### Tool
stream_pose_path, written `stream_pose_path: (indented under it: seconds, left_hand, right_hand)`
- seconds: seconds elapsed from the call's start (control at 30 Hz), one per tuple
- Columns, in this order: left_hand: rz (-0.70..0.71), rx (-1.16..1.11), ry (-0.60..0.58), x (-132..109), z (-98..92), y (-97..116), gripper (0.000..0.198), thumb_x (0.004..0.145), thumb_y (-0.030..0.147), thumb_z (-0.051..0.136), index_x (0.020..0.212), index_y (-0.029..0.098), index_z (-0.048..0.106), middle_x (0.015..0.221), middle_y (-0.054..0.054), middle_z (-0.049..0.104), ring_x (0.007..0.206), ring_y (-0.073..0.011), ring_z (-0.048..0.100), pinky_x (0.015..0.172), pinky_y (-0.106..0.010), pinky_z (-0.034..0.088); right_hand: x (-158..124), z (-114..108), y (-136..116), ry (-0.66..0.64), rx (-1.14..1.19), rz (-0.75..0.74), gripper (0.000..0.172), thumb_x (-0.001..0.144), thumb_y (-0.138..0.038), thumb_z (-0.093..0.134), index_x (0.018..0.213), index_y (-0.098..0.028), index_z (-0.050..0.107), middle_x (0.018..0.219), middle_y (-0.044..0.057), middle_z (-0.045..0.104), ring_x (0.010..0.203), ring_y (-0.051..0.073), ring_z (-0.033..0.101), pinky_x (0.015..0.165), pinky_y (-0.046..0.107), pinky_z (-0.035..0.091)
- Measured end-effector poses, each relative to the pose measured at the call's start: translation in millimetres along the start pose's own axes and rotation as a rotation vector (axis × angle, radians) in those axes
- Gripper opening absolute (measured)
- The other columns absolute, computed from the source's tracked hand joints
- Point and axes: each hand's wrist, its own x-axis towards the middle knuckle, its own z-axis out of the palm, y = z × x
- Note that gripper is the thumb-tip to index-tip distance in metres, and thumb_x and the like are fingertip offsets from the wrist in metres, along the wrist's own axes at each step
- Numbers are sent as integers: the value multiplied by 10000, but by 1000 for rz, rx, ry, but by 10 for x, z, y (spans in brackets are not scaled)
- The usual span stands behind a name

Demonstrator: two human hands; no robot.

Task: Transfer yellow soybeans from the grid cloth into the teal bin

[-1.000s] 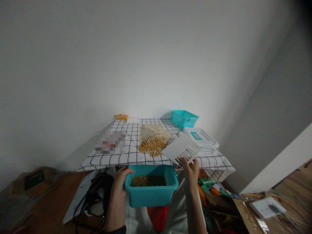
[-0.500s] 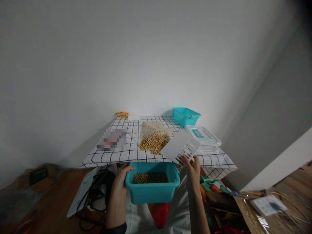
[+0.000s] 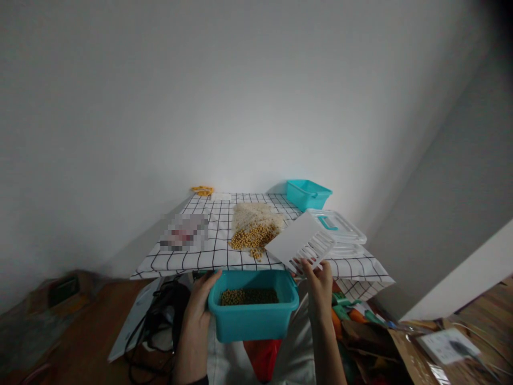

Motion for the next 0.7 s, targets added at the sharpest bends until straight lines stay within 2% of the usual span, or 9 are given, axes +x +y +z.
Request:
stream_pose_path:
  seconds: [0.1, 0.27, 0.33, 0.5, 0.6, 0.7]
  left_hand:
    - [-56, 3, -27, 61, -31, -38, 86, 989, 258, 740, 975, 173, 752, 915, 3, 806, 776, -187, 766, 777, -393, 648]
    - [-107, 4, -37, 154, -94, -119, 136, 986, 300, 751, 1040, 176, 735, 1065, -28, 787, 863, -205, 762, 756, -388, 656]
    - [-112, 0, -55, 188, -130, -149, 149, 986, 315, 751, 1041, 178, 734, 1069, -30, 785, 859, -203, 759, 742, -380, 653]
    - [-126, -24, -99, 263, -219, -204, 176, 983, 331, 755, 1067, 177, 737, 1068, -28, 786, 862, -210, 764, 744, -386, 657]
    - [-139, -32, -100, 288, -234, -221, 167, 986, 336, 751, 1046, 180, 738, 1055, -27, 790, 859, -209, 765, 753, -390, 659]
    - [-142, -36, -94, 282, -226, -223, 177, 988, 333, 749, 1076, 179, 740, 1037, -23, 794, 842, -205, 768, 745, -388, 658]
  right_hand:
    - [35, 12, 38, -12, -11, 9, 545, 679, -506, 921, 1005, -264, 558, 871, 40, 798, 758, 272, 790, 536, 310, 571]
    - [38, 43, 69, -36, 7, 25, 564, 659, -503, 916, 1014, -268, 545, 860, 37, 797, 773, 291, 805, 526, 303, 563]
    - [22, 48, 62, -47, 9, 27, 544, 676, -500, 911, 1012, -268, 552, 871, 41, 802, 766, 285, 804, 536, 306, 567]
    - [3, 28, 27, -93, 18, 21, 487, 666, -470, 934, 946, -253, 600, 841, 39, 803, 763, 272, 799, 678, 369, 622]
    - [15, 17, 28, -65, 23, 16, 467, 686, -479, 921, 959, -252, 616, 823, 33, 800, 695, 260, 784, 619, 352, 603]
    - [25, 20, 45, -17, 36, -5, 473, 690, -493, 914, 945, -261, 591, 820, 19, 790, 708, 258, 787, 636, 360, 612]
